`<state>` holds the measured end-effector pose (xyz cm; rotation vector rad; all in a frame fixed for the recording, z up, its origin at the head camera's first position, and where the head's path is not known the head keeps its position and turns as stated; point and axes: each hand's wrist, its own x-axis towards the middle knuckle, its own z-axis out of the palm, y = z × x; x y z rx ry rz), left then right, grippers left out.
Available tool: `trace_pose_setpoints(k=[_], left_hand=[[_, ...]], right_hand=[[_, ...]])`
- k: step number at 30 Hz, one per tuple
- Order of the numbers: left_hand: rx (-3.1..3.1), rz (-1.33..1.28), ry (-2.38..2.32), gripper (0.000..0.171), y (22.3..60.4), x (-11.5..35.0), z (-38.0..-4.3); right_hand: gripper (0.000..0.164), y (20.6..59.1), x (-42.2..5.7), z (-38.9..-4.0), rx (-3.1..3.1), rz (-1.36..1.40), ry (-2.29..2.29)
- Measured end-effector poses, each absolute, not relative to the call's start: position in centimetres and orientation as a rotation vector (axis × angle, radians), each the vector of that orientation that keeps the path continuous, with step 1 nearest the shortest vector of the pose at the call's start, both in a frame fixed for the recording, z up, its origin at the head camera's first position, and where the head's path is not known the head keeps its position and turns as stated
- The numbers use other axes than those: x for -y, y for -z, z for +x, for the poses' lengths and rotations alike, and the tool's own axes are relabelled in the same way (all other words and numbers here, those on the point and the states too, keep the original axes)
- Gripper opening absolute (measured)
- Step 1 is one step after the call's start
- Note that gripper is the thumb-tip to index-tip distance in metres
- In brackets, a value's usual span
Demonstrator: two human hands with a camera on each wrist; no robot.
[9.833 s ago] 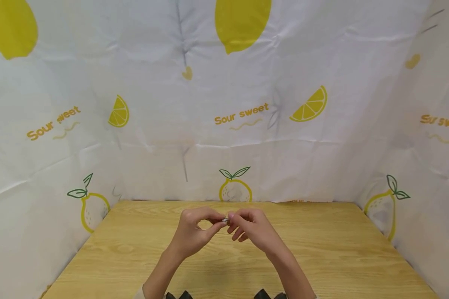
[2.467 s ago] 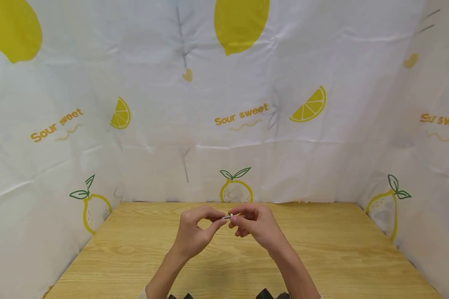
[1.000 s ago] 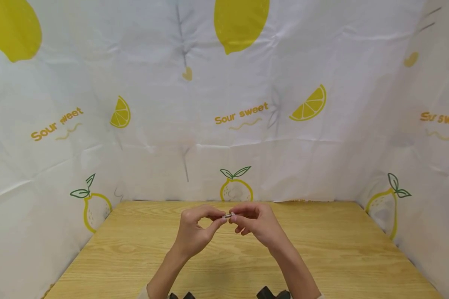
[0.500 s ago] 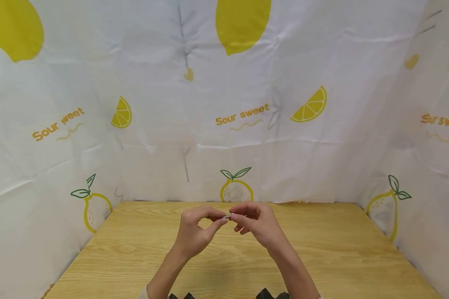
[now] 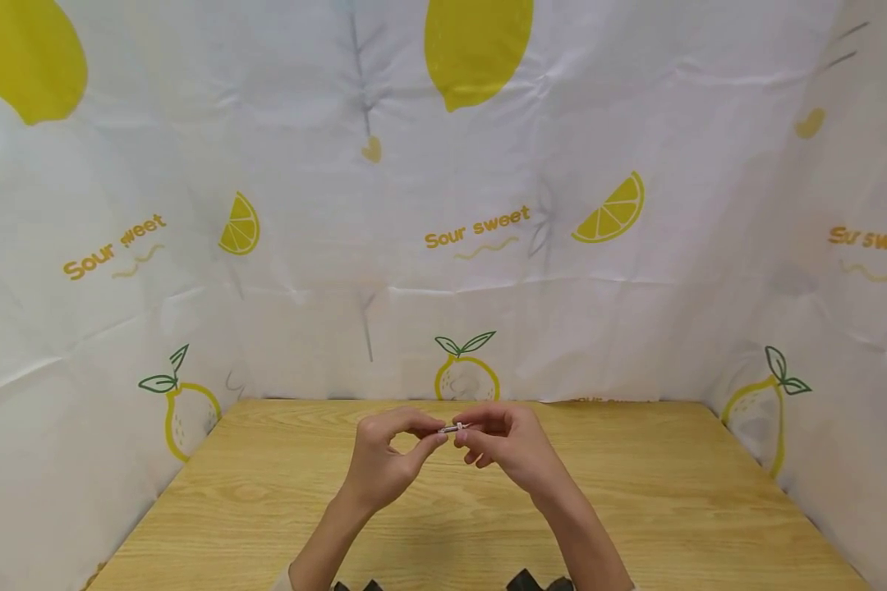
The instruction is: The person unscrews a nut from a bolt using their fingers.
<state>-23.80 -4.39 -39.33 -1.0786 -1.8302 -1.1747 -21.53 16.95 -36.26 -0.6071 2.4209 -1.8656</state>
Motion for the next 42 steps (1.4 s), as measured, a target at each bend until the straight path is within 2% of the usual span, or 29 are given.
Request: trace_pose_setpoints(k=[19, 22, 29, 35, 42], left_hand=[[1.838, -1.075, 1.179, 0.002, 39.26, 4.41, -23.76], [1.844, -1.067, 1.182, 0.007, 39.28, 4.42, -23.74], [1.837, -1.067, 1.178, 0.004, 39.26, 4.45, -23.75], [1.823, -1.084, 1.183, 0.008, 39.25, 4.33, -23.78], [1.822, -1.090, 1.179, 0.008, 39.46, 4.30, -23.90]], right_hand=[[0.034, 36.29, -16.92, -21.53, -2.408, -0.624, 1.899], [0.036, 36.27, -16.98, -21.54, -2.401, -0.639, 1.880], [0.038, 36.06, -16.99, -21.50, -2.396, -0.630, 1.875], [0.036, 36.08, -16.91, -21.43, -2.406, -0.577, 1.908], [0.037, 36.08, -17.16, -21.36, -2.389, -0.641, 1.900]])
